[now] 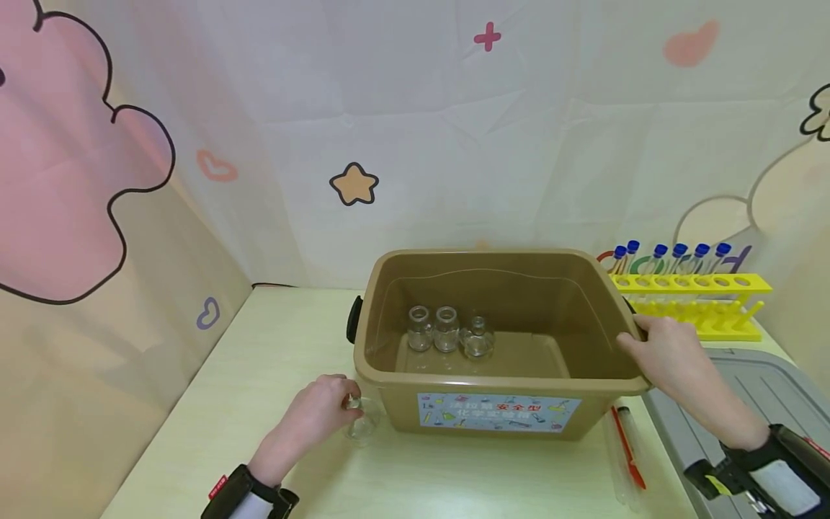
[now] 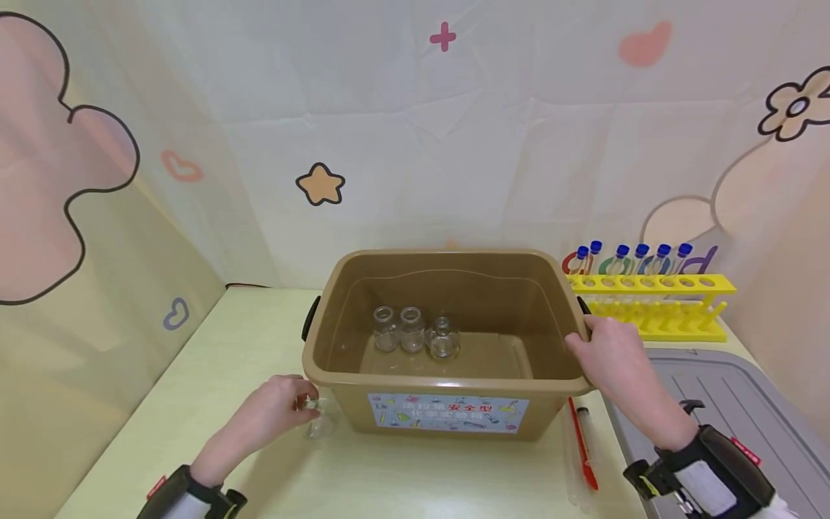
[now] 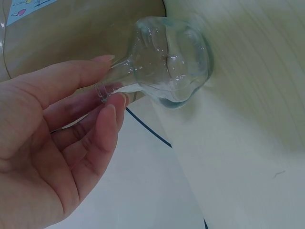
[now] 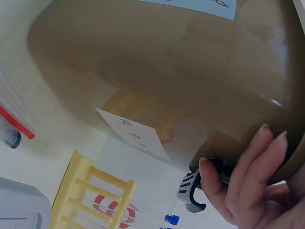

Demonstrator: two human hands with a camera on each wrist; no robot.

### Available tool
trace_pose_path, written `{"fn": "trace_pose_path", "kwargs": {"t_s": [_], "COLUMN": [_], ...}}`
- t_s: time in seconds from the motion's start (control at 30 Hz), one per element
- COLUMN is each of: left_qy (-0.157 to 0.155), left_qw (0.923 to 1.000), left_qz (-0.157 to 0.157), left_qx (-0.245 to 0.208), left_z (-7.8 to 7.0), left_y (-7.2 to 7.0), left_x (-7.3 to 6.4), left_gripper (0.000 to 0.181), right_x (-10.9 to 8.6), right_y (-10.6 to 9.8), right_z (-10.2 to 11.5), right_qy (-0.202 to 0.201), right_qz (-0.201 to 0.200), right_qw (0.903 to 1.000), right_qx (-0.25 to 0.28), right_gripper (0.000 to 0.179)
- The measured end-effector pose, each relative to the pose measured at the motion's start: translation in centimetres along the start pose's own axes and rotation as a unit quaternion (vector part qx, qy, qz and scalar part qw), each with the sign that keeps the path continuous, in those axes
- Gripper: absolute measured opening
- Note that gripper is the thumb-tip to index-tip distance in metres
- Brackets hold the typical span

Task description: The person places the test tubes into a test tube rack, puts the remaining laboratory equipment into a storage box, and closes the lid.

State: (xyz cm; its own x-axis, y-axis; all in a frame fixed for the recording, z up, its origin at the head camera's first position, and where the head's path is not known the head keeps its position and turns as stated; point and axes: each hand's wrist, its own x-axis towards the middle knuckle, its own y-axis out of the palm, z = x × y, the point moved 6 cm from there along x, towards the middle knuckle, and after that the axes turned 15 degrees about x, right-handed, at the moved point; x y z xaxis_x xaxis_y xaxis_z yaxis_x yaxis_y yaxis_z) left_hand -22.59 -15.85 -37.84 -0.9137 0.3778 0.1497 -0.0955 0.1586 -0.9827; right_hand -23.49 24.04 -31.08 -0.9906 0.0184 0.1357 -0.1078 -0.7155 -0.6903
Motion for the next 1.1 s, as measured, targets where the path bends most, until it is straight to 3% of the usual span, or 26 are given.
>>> {"fn": "trace_pose_path", "kwargs": {"t_s": [0.17,0.4,0.63,1.1], "left_qy": [-0.009,-0.027,-0.012,0.003], "left_qw": [0.9999,0.9996,0.9996,0.9968], "left_qz": [0.005,-0.003,-0.017,-0.054], "left_qx": [-0.005,0.001,0.019,0.059], "left_z": [0.5,2.0,3.6,5.5], "left_y": [-0.6,-2.7,-5.0,-10.1], "left_x": [-0.2,-0.1,0.2,1.4], "left_gripper": [0.011,0.007,0.004,0.006], "right_x": [0.0,0.2,0.2,0.1], "right_y": [0.1,0.2,0.2,0.2], "right_z": [0.0,-0.2,-0.2,-0.1], "right_qy": [-0.003,0.009,0.022,0.005], "right_qz": [-0.005,0.002,0.008,0.002], "right_qw": [1.0,1.0,0.9997,1.0], "right_qx": [0.003,0.002,0.002,0.001], "right_gripper": [0.036,0.037,0.039,0.036]}}
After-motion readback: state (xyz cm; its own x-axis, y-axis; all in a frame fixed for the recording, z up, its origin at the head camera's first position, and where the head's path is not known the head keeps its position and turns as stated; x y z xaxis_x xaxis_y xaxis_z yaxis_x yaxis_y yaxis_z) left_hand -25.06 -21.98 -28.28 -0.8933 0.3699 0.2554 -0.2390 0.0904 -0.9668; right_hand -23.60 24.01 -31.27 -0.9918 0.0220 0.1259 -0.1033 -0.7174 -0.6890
